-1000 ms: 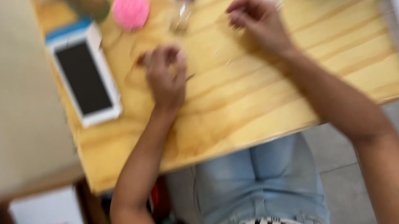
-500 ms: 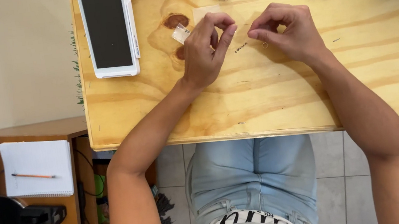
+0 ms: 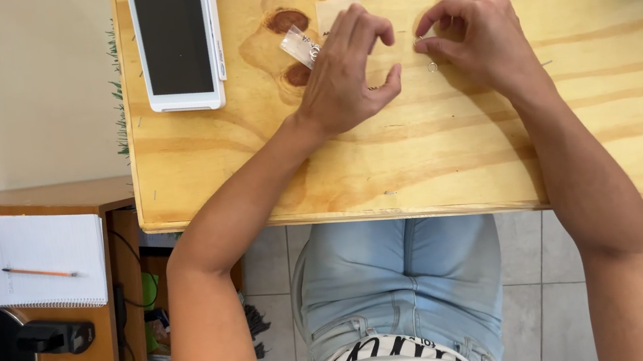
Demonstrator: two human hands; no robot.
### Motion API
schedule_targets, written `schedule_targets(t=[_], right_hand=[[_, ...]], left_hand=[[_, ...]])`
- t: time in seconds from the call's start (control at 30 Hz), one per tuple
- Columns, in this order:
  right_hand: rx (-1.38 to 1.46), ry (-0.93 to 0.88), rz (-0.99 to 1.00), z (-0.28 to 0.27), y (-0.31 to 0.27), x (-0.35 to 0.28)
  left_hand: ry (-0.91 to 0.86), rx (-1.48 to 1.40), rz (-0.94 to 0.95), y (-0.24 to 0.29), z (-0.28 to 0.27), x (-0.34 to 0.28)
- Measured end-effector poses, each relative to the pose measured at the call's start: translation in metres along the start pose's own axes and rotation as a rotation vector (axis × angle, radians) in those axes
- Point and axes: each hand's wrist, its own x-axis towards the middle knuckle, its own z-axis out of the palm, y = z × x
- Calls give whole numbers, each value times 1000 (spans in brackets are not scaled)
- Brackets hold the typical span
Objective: The person is sorting small jewelry components and placing them into individual plastic bags on a wooden table.
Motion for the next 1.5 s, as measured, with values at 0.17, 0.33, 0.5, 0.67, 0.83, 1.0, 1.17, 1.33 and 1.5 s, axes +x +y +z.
schedule_targets(t=[0.17, 0.33, 0.5, 0.67, 0.83, 1.0, 1.17, 1.33, 1.5], right_hand=[[-9, -11, -78, 1, -2, -2], [203, 184, -82, -1, -12, -7], [158, 436, -359, -3, -40, -17], [110, 461, -380, 5, -43, -15], [164, 409, -364, -2, -38, -13], [283, 362, -252, -15, 5, -10], [-4, -110, -257, -24, 19, -6], [2, -55, -300, -12, 27, -2], [-86, -54, -242, -3, 41, 0]], left_hand=[[-62, -96, -16, 6, -2, -1], [-24, -107, 18, 3, 0, -3], [-46, -42, 69, -4, 13, -7], [90, 146, 290, -12, 17, -5], [146, 220, 394, -18, 20, -4], [216, 178, 420, -30, 26, -9], [230, 211, 390, -9, 7, 0], [214, 183, 388, -9, 7, 1], [200, 190, 402, -15, 13, -1]])
